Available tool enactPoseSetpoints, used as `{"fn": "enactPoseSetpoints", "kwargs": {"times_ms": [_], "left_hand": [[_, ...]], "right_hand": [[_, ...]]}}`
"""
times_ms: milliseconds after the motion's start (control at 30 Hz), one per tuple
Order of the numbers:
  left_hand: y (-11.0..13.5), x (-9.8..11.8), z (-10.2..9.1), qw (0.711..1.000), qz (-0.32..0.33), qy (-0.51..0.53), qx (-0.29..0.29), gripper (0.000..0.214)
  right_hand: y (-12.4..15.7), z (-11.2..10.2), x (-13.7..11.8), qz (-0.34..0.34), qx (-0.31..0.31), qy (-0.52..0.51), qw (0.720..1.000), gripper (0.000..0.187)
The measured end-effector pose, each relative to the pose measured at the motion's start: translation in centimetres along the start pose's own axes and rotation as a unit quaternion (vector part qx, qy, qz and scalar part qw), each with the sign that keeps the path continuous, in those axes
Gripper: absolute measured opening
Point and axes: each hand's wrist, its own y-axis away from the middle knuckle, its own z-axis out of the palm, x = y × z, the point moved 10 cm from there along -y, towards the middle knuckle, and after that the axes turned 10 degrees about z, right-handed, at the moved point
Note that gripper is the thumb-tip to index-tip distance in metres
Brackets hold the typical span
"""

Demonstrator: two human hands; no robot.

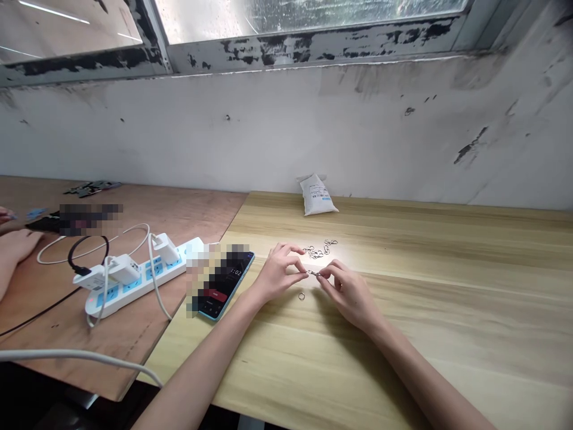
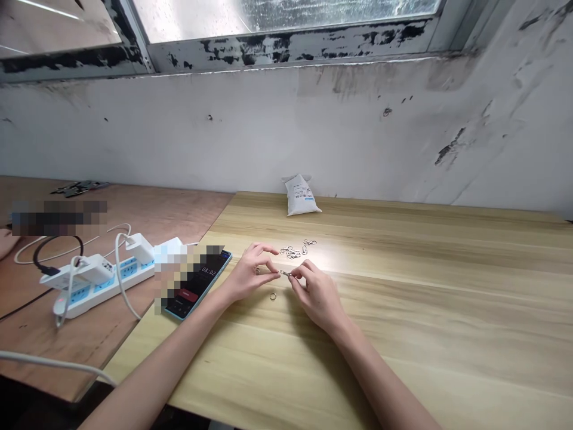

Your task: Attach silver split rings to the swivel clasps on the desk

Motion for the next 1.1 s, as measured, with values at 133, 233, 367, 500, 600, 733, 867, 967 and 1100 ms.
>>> {"fn": "enactPoseSetpoints", "kwargs": {"times_ms": [133, 233, 367, 500, 600, 733, 867, 967, 1100], "left_hand": [[0.1, -0.1, 0.1, 1.0, -0.001, -0.007, 0.003, 0.012], [0.3, -0.1, 0.3, 1.0, 0.0, -0.005, 0.004, 0.013], [0.3, -0.1, 0.5, 1.0, -0.003, -0.011, -0.009, 0.014], [0.3, -0.2, 0.7, 1.0, -0.012, -0.012, -0.016, 0.014], [0.5, -0.3, 1.0, 1.0, -0.004, -0.015, -0.021, 0.017], [0.6, -0.5, 1.2, 1.0, 0.0, -0.019, -0.023, 0.019], [0.4, -0.1, 0.6, 1.0, 0.005, -0.015, -0.012, 0.018], [0.1, 1.0, 0.4, 0.999, 0.04, -0.004, -0.017, 0.015], [-0.1, 1.7, 0.1, 0.998, 0.06, -0.013, -0.001, 0.014]], "right_hand": [[0.2, 0.0, -0.6, -0.021, -0.006, -0.008, 1.0, 0.022], [0.2, 0.1, -0.8, -0.038, -0.003, 0.013, 0.999, 0.024], [0.4, 0.5, -1.0, -0.061, -0.009, 0.065, 0.996, 0.026], [0.6, 0.7, -1.4, -0.086, -0.01, 0.121, 0.989, 0.028], [0.7, 1.1, -1.7, -0.107, -0.018, 0.158, 0.981, 0.031], [0.7, 1.1, -1.7, -0.105, -0.031, 0.13, 0.985, 0.033], [0.1, 0.2, -1.1, -0.064, -0.036, 0.017, 0.997, 0.029], [-0.4, -0.3, -0.4, -0.018, -0.053, -0.101, 0.993, 0.028], [-0.9, -0.3, 1.0, 0.057, -0.069, -0.221, 0.971, 0.031]]}}
